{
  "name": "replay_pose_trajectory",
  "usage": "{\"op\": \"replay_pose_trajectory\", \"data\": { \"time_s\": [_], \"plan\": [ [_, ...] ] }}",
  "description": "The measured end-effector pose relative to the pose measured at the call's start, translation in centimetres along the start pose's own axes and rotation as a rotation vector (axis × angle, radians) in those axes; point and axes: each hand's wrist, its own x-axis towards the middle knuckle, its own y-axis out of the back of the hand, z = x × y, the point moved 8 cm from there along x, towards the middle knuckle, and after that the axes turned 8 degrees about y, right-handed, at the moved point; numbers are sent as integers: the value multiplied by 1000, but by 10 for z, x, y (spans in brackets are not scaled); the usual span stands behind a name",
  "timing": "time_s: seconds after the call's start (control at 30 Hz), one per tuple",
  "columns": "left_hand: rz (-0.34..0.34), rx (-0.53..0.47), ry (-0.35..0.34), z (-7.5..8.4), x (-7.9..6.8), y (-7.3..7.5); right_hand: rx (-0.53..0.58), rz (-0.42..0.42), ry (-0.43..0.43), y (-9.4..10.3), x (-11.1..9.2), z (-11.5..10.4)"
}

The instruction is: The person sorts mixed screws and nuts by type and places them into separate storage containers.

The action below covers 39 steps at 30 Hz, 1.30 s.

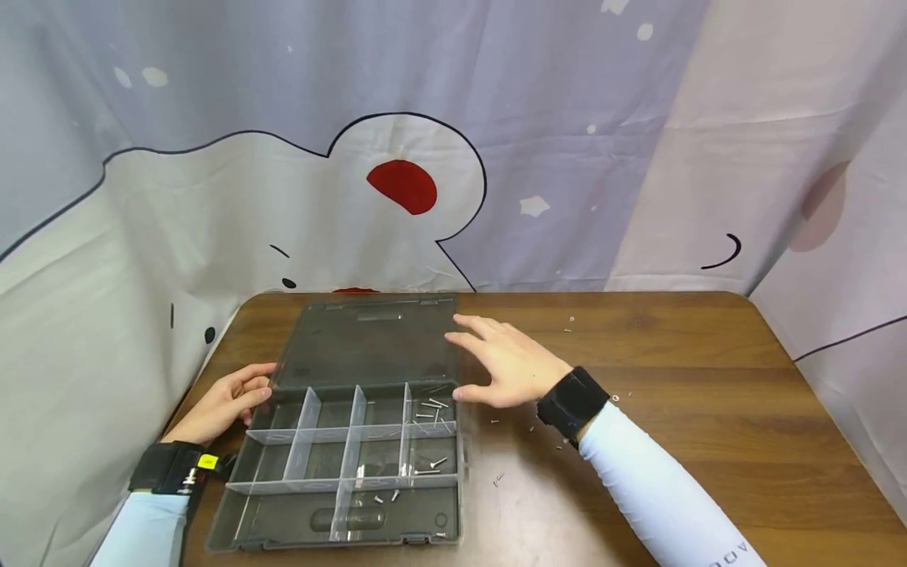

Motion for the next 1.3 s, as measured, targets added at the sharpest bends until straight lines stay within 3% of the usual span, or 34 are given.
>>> {"op": "replay_pose_trajectory", "data": {
  "time_s": [0.23, 0.47, 0.6, 0.8, 1.3],
  "plan": [
    [-7, -8, -17, -1, 1, 0, -1, -69, -136, -12, 11, 57],
    [-3, -5, -3, -1, -1, 0, -92, -4, -107, -20, 22, 87],
    [1, -14, -7, -2, -2, 0, -98, 25, -125, -26, 27, 97],
    [-7, -28, -4, -5, -1, -2, -140, -33, -182, -33, 29, 103],
    [-6, -33, -17, -4, 0, 0, -152, 5, -247, -26, 17, 110]
  ]
}}
